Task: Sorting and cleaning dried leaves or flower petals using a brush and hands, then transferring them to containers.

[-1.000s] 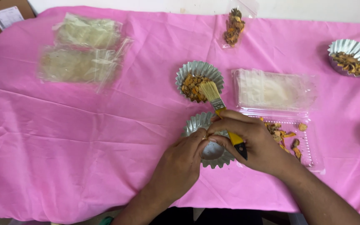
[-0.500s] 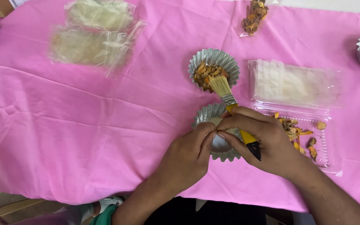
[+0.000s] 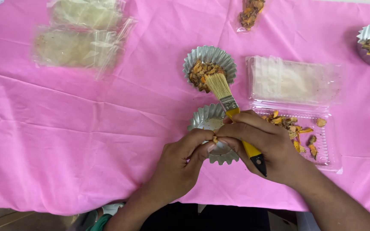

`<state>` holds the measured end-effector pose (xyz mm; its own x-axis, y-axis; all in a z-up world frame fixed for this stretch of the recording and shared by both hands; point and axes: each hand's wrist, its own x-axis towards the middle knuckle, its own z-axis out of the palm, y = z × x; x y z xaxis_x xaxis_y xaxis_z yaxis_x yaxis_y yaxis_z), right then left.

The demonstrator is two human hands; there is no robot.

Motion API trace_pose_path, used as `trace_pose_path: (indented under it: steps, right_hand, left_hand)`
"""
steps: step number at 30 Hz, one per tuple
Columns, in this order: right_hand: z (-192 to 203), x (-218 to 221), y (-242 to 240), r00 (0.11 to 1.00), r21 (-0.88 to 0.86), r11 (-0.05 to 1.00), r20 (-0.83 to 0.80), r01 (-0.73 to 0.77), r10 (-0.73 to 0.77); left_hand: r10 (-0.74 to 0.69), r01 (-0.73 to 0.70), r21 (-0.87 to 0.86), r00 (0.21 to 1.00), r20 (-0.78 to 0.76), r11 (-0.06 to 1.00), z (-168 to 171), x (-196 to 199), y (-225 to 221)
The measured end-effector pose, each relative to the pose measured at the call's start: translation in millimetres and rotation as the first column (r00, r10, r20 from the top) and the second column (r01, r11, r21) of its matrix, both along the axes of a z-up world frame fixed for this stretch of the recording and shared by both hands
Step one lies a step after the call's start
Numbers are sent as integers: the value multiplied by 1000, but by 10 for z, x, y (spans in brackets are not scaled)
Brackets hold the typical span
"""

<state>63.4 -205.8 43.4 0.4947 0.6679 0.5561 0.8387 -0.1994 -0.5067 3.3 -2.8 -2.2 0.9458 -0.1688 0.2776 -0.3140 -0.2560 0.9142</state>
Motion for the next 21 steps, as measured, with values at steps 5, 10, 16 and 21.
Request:
trace_pose_path:
  steps: [5,10,16,21]
  right_hand:
    - [-116,-11,-26,988,-15,1000,155,13,-11]
    - [-52,-33,7,981,-12,1000,193,13,-11]
    - [-5,-50,77,985,67,998,170,8,-20]
    - [-45,-55,24,997,29,998,59,-57,56]
  left_hand:
    - [16,-15,-55,1000,13,998,-110,10,-30]
    - [-10,11,-97,1000,7,995,-150,11,-19]
    - [-42,47,-116,998,46,992,-176,11,-12]
    - [-70,83,-251,996,58,964,-109,18,-23]
